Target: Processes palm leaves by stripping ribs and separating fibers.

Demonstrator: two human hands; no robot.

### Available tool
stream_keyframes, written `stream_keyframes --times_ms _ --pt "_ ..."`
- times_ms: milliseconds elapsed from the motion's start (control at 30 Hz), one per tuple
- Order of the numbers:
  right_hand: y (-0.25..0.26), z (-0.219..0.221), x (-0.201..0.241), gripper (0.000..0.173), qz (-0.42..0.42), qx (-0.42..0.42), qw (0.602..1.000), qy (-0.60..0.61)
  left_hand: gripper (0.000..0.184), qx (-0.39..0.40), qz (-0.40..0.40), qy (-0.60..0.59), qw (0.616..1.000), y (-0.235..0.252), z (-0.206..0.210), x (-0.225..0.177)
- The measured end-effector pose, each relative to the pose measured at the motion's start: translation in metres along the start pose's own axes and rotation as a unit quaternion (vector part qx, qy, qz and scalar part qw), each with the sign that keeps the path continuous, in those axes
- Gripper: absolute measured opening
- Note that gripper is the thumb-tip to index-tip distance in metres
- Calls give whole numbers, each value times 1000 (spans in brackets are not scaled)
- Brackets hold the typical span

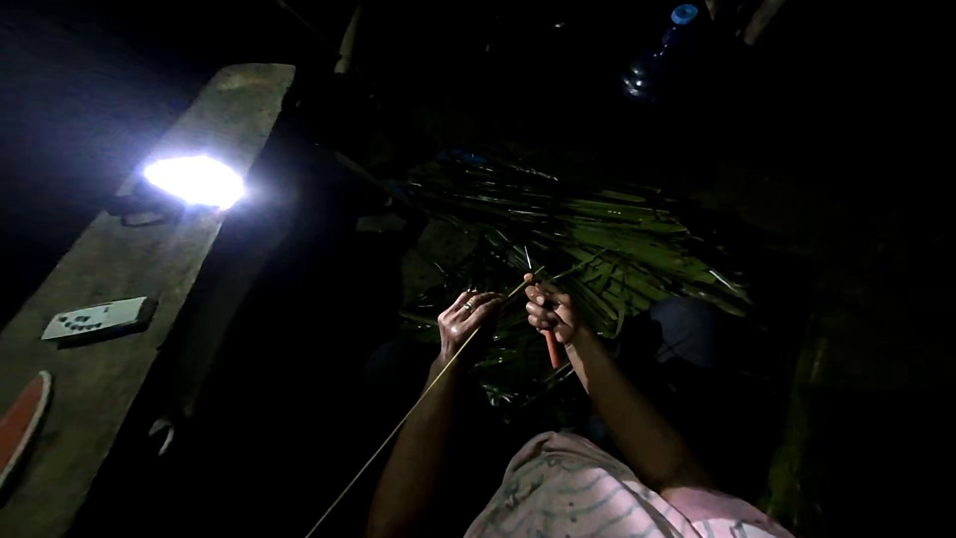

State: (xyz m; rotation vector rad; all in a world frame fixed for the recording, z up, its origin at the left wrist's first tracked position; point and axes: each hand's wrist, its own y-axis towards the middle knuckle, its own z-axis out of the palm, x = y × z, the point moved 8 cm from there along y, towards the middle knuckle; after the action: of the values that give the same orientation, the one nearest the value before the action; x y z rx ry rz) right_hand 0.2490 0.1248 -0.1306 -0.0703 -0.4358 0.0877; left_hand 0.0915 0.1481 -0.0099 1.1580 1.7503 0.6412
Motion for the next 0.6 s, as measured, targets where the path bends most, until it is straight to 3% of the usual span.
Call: stream_keyframes --times_ms 100,233,400,533,600 --pt "-7 1 0 24 0 -38 999 -33 13 14 10 -3 1000 -4 8 0" --pt "-19 43 -10 33 36 -54 981 -181 11 3 -8 19 1000 -1 9 -2" --pt "-17 45 -16 14 14 -90 988 -122 16 -39 -36 -23 998 -3 7 2" --pt "-7 17 -13 21 14 -45 999 14 17 -43 -45 -47 997 -2 3 3" --pt "-10 13 -12 21 17 -55 998 0 15 -37 -46 -42 997 -2 4 3"
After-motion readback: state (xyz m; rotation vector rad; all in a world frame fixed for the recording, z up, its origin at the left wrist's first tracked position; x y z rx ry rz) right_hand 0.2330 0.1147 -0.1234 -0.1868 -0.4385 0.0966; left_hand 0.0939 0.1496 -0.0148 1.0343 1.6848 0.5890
